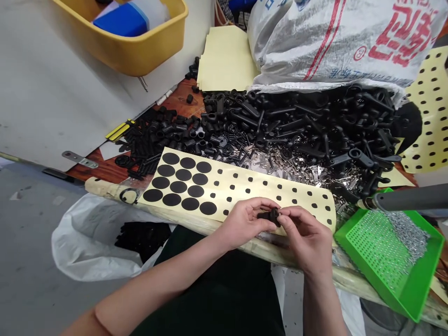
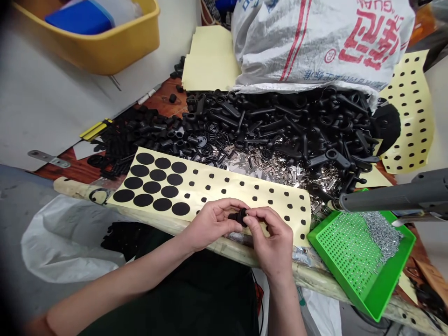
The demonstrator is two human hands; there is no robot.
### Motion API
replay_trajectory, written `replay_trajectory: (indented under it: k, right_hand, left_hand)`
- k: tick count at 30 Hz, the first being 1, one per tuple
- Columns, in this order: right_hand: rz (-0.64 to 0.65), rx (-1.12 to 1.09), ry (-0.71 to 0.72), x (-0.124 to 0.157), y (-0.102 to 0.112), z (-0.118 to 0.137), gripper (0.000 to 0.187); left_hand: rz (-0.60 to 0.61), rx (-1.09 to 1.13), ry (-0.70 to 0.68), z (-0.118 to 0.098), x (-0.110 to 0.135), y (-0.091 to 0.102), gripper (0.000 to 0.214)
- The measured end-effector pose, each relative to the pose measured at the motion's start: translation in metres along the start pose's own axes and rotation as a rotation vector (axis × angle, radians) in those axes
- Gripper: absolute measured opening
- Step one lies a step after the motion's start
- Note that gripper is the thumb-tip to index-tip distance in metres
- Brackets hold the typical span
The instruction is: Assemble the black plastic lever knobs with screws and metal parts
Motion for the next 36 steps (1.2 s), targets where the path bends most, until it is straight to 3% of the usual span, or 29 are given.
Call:
replay_trajectory:
  k: [6, 12, 16, 25, 32, 36]
  right_hand:
    - [-0.046, 0.086, 0.089, -0.001, -0.003, 0.010, 0.006]
    - [-0.226, 0.045, -0.020, 0.011, -0.007, -0.003, 0.009]
    - [-0.203, -0.031, -0.097, 0.014, -0.009, -0.009, 0.010]
    - [-0.199, 0.037, 0.009, 0.008, -0.011, -0.004, 0.010]
    - [-0.190, 0.013, -0.039, 0.010, -0.009, -0.008, 0.012]
    - [-0.152, -0.007, 0.052, 0.009, -0.010, 0.000, 0.008]
  left_hand:
    - [-0.038, -0.073, -0.066, -0.004, 0.002, 0.002, 0.028]
    - [-0.083, -0.001, -0.061, -0.002, 0.001, 0.003, 0.028]
    - [-0.075, 0.017, -0.018, 0.001, 0.000, 0.003, 0.031]
    - [-0.053, 0.083, 0.012, 0.001, -0.001, 0.006, 0.032]
    - [0.043, 0.118, -0.012, -0.004, 0.000, 0.004, 0.025]
    - [0.043, 0.152, -0.018, -0.004, 0.001, 0.006, 0.022]
Point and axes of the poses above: each hand's wrist, its own x-axis away from the middle knuckle, its own y-axis out of the back of the hand, z = x × y, the point moved 8 cm from there along -x, towards the middle knuckle, and after that the axes turned 9 degrees about x, right-handed, at the moved point
